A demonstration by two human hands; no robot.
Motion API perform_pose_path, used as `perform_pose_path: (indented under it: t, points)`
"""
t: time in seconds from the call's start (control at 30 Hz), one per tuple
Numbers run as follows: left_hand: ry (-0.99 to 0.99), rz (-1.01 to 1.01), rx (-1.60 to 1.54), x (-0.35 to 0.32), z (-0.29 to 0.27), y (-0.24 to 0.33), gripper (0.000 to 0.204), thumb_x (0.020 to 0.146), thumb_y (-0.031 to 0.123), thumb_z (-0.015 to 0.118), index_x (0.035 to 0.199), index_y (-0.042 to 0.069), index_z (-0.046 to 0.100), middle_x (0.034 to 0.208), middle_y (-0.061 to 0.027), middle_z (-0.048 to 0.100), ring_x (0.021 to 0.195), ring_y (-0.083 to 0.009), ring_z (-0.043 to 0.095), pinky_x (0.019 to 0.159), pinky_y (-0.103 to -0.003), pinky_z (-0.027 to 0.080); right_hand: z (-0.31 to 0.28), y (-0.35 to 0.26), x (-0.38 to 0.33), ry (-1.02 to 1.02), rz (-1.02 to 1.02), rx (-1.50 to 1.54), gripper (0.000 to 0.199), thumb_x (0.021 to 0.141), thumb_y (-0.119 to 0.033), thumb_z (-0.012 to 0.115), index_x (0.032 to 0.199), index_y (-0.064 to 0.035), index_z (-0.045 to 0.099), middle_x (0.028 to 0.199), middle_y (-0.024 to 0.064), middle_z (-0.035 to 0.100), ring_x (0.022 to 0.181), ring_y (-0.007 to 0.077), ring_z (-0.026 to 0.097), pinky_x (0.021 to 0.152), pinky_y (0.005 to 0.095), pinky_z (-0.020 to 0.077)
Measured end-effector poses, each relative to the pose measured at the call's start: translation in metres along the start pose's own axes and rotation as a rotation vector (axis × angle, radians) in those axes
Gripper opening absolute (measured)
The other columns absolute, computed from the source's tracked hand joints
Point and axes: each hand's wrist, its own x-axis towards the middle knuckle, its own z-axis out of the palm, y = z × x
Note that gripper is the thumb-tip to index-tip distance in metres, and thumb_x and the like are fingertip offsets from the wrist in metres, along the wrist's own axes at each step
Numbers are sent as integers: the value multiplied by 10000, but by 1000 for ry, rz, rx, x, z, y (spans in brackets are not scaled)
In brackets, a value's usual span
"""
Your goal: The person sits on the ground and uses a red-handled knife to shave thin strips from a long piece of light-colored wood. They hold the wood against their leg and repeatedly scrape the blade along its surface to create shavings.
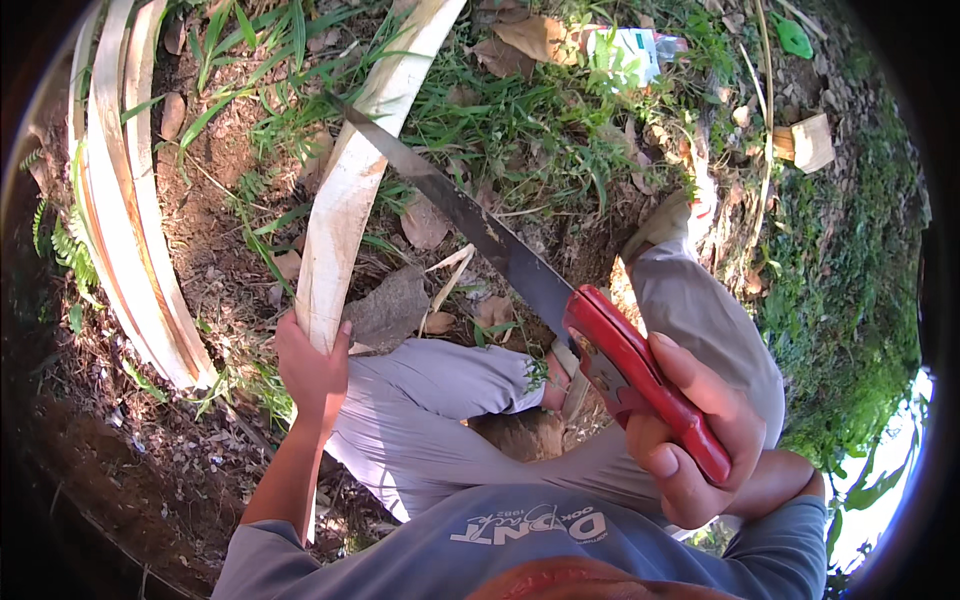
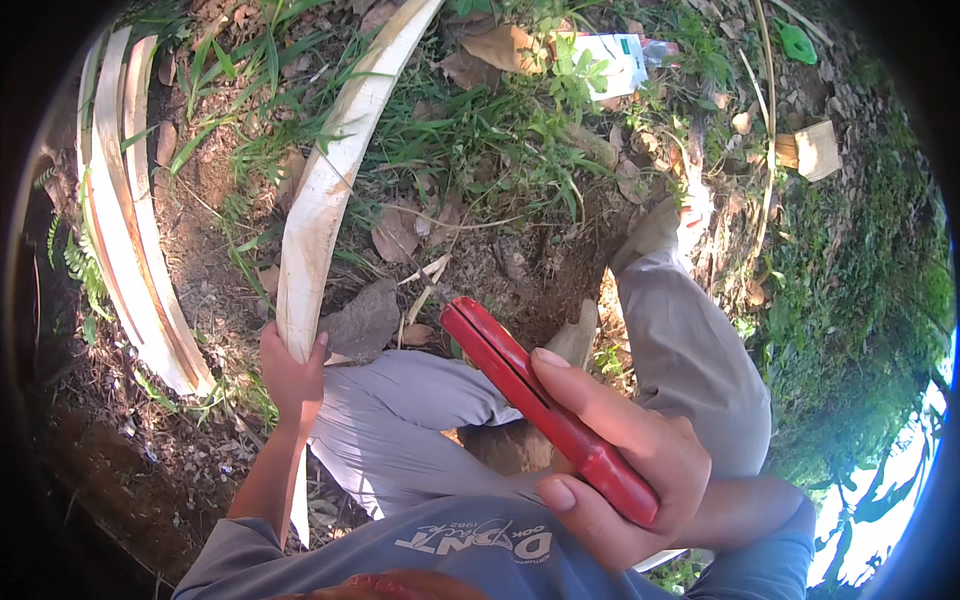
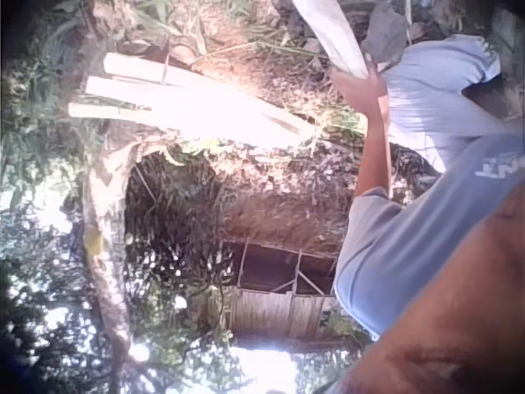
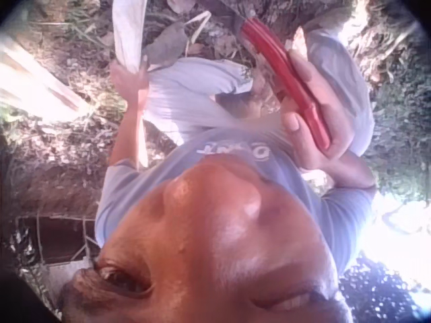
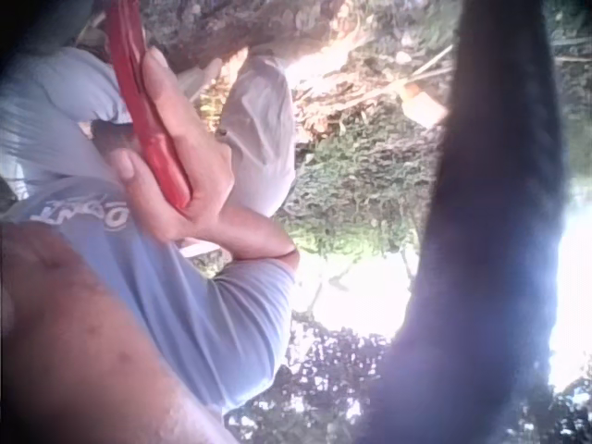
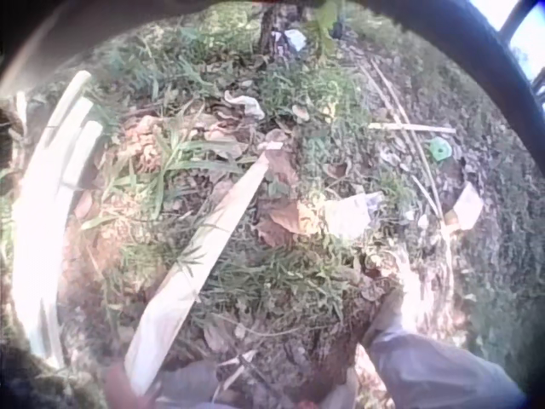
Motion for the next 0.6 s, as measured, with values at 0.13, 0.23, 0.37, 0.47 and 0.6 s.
perform_pose_path:
  t: [0.13, 0.23, 0.37, 0.47, 0.6]
  points:
    - [90, 115, 23, -4, 9, -16, 674, 907, 316, 864, 1358, -44, 517, 1257, -255, 609, 1174, -468, 606, 1004, -540, 484, 7, -2, 3, -1, -129, -154, 666, 958, -119, 757, 1554, 88, 541, 1085, 146, 813, 678, 106, 707, 669, 226, 534]
    - [88, 83, 18, -7, 4, -5, 695, 919, 349, 855, 1362, -62, 511, 1266, -252, 610, 1189, -463, 602, 1013, -538, 487, 11, -9, -17, 13, -108, -207, 640, 995, -93, 733, 1581, 53, 520, 1073, 123, 805, 673, 89, 694, 657, 227, 531]
    - [104, 117, 29, -14, 5, -13, 699, 923, 396, 848, 1350, -51, 523, 1275, -243, 621, 1216, -444, 609, 1022, -528, 491, 26, -8, -41, 86, -81, -141, 573, 1035, -35, 682, 1579, 49, 522, 921, 32, 753, 643, 38, 615, 618, 210, 474]
    - [121, 87, 18, -19, 10, -18, 688, 922, 446, 837, 1370, 11, 547, 1288, -207, 645, 1227, -411, 631, 1038, -507, 494, 35, 6, -52, 140, -139, -133, 515, 1051, -47, 682, 1543, 52, 566, 878, -3, 711, 654, 17, 536, 617, 198, 426]
    - [138, 118, 29, -22, 5, -19, 655, 904, 446, 840, 1258, -24, 550, 1287, -224, 651, 1247, -420, 624, 1021, -533, 527, 44, 4, -63, 159, -198, -211, 498, 1060, -118, 713, 1519, 37, 598, 900, -28, 690, 728, 19, 516, 643, 201, 411]
